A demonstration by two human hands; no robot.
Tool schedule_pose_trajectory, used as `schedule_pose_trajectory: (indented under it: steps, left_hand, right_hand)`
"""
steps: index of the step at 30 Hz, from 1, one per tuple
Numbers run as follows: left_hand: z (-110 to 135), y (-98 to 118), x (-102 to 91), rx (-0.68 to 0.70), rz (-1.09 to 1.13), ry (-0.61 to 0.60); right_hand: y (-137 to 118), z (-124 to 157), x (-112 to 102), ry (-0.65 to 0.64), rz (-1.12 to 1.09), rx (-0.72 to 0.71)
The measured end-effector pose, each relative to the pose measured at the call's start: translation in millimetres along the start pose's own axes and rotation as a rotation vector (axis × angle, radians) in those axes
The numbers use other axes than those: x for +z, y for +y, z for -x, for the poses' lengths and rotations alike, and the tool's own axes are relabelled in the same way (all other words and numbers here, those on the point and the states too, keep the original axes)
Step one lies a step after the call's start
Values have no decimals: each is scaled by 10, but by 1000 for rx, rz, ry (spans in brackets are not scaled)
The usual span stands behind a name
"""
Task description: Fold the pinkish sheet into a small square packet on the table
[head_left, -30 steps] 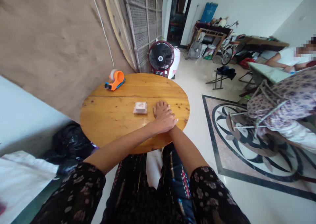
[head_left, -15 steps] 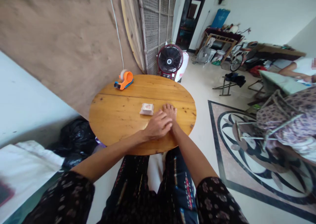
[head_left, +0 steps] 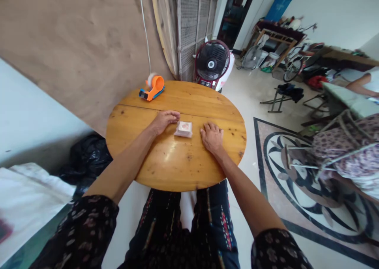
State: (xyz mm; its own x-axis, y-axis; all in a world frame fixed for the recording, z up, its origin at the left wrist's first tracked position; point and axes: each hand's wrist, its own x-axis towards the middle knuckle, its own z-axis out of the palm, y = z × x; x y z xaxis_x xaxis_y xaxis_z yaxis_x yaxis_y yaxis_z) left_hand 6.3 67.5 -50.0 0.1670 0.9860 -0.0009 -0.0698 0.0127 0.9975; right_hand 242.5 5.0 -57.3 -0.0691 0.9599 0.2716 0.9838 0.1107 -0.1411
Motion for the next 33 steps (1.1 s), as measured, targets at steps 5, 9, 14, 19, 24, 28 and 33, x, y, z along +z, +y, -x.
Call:
schedule_pose_trajectory:
  steps: [5, 9, 14, 19, 24, 28, 33]
  left_hand:
    - [92, -19, -130, -48, 55, -130]
    - [131, 30, -176, -59, -89, -182]
    - [169, 110, -145, -126, -166, -243]
    - [139, 98, -207, -32, -382, -395]
    - [139, 30, -201, 40, -480, -453]
    - [166, 56, -157, 52, -545, -474]
    - [190, 88, -112, 83, -593, -445]
  right_hand:
    - [49, 15, -6, 16, -161, 39]
    - [149, -31, 18, 47, -416, 85]
    - [147, -270, -125, 17, -870, 90]
    - [-57, -584, -259, -48, -1145, -64]
    - [-75, -582, -231, -147, -1163, -191]
    - [22, -493, -221, -400, -987, -319]
    - [-22, -457, -153, -429, -805, -398]
